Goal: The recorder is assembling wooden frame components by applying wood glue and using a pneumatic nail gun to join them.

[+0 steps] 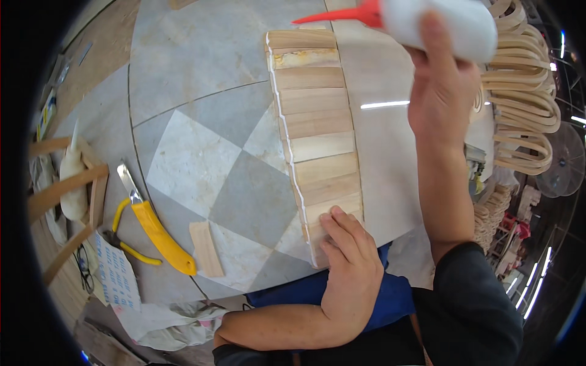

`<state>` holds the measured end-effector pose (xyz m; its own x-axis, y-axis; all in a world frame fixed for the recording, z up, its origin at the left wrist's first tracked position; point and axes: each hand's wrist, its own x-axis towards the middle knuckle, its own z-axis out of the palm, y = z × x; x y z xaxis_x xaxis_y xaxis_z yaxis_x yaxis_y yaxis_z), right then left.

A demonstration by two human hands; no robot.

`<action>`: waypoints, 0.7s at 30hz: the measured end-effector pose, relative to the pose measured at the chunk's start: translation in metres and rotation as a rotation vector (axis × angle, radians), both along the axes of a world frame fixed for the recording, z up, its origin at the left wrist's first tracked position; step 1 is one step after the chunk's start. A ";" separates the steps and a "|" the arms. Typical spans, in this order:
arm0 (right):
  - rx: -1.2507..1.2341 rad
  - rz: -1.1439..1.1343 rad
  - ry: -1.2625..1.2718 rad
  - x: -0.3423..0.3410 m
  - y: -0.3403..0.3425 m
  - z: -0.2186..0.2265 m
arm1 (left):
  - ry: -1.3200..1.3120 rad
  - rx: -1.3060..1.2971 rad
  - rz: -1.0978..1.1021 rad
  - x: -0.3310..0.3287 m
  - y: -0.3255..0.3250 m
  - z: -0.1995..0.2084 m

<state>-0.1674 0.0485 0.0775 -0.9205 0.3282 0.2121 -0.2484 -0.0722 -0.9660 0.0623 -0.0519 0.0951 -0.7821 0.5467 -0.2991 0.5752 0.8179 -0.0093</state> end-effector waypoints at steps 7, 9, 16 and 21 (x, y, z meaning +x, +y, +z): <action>-0.373 -0.144 -0.241 0.045 0.068 -0.033 | 0.059 0.091 -0.009 -0.010 -0.008 0.000; -0.391 -0.162 -0.273 0.043 0.069 -0.040 | 0.037 0.063 -0.013 -0.009 -0.008 0.001; -0.403 -0.166 -0.318 0.027 0.062 -0.050 | 0.020 0.008 -0.031 -0.002 -0.007 -0.006; -0.339 -0.171 -0.296 0.015 0.052 -0.056 | 0.021 0.020 -0.032 -0.002 -0.006 -0.007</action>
<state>-0.1520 0.1008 0.0214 -0.8518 0.4858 -0.1960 -0.0024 -0.3778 -0.9259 0.0599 -0.0580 0.0881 -0.7704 0.5770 -0.2713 0.6008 0.7994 -0.0060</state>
